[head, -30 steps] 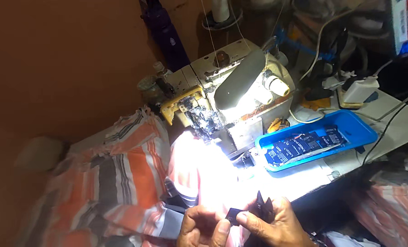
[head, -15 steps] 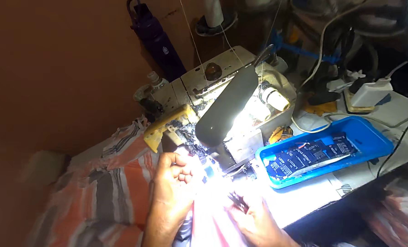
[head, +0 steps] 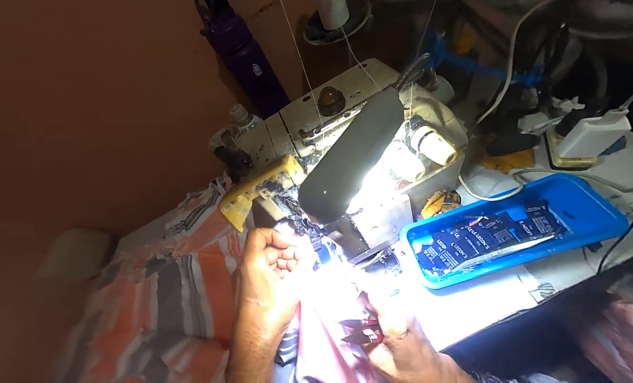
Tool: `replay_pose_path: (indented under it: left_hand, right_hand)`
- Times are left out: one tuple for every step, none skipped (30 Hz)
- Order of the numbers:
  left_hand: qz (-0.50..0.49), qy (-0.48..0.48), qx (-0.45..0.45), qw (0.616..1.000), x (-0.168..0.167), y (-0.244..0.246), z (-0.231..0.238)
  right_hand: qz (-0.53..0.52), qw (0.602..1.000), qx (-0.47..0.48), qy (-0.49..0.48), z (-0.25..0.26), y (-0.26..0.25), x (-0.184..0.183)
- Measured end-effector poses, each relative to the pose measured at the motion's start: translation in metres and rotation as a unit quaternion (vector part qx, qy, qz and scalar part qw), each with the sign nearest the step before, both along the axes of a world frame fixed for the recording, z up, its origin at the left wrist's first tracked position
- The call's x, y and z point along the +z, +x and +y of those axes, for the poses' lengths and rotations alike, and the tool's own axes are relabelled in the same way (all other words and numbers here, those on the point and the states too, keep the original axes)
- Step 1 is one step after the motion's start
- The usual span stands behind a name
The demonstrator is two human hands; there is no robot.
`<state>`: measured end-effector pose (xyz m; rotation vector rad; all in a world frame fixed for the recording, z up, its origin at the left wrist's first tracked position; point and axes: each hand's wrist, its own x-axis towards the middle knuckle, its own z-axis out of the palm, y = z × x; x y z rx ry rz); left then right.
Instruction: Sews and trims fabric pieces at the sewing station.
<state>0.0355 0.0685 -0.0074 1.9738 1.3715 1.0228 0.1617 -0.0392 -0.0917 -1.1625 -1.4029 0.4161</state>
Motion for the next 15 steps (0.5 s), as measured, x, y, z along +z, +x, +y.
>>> replay_pose_path:
  left_hand:
    - [-0.006,0.008,0.002,1.0,-0.002,0.001,-0.002]
    - [-0.012,0.019,0.003,1.0,-0.004,0.002,-0.003]
    - [-0.021,0.029,0.002,0.999,-0.005,0.003,-0.005]
    - [-0.027,0.039,0.003,0.999,-0.007,0.004,-0.006]
    - [-0.029,0.047,0.006,0.998,-0.008,0.005,-0.006]
    - [-0.024,0.054,0.011,0.998,-0.009,0.005,-0.007]
    - [-0.009,0.063,0.017,0.998,-0.009,0.004,-0.007]
    - [0.011,0.077,0.023,0.997,-0.01,0.003,-0.008]
    - [0.034,0.097,0.027,0.994,-0.012,0.003,-0.008]
    - [0.054,0.12,0.029,0.991,-0.014,0.002,-0.009]
    - [0.072,0.142,0.027,0.987,-0.017,0.001,-0.01]
    - [0.08,0.157,0.026,0.984,-0.02,0.001,-0.011]
    - [0.078,0.163,0.028,0.983,-0.022,0.001,-0.012]
    - [0.072,0.166,0.034,0.983,-0.025,0.002,-0.013]
    - [0.068,0.169,0.043,0.982,-0.027,0.003,-0.014]
  right_hand:
    - [-0.034,0.999,0.006,0.005,0.002,0.001,0.001]
    - [-0.058,0.998,0.015,0.001,0.004,0.003,0.003]
    - [-0.074,0.997,0.021,-0.011,0.006,0.005,0.004]
    - [-0.084,0.996,0.017,-0.019,0.008,0.005,0.005]
    - [-0.092,0.995,0.011,-0.023,0.01,0.005,0.006]
    - [-0.101,0.994,0.006,-0.028,0.01,0.006,0.008]
    - [-0.114,0.993,-0.005,-0.025,0.011,0.006,0.007]
    - [-0.126,0.992,-0.014,-0.02,0.011,0.005,0.007]
    - [-0.133,0.991,-0.018,-0.015,0.011,0.005,0.007]
    - [-0.135,0.991,-0.018,-0.015,0.011,0.005,0.007]
    - [-0.139,0.99,-0.016,-0.017,0.012,0.006,0.007]
    - [-0.14,0.99,-0.015,-0.015,0.012,0.007,0.008]
    - [-0.139,0.99,-0.017,-0.012,0.012,0.007,0.008]
    - [-0.133,0.991,-0.013,-0.011,0.012,0.008,0.007]
    - [-0.123,0.992,-0.008,-0.009,0.013,0.009,0.006]
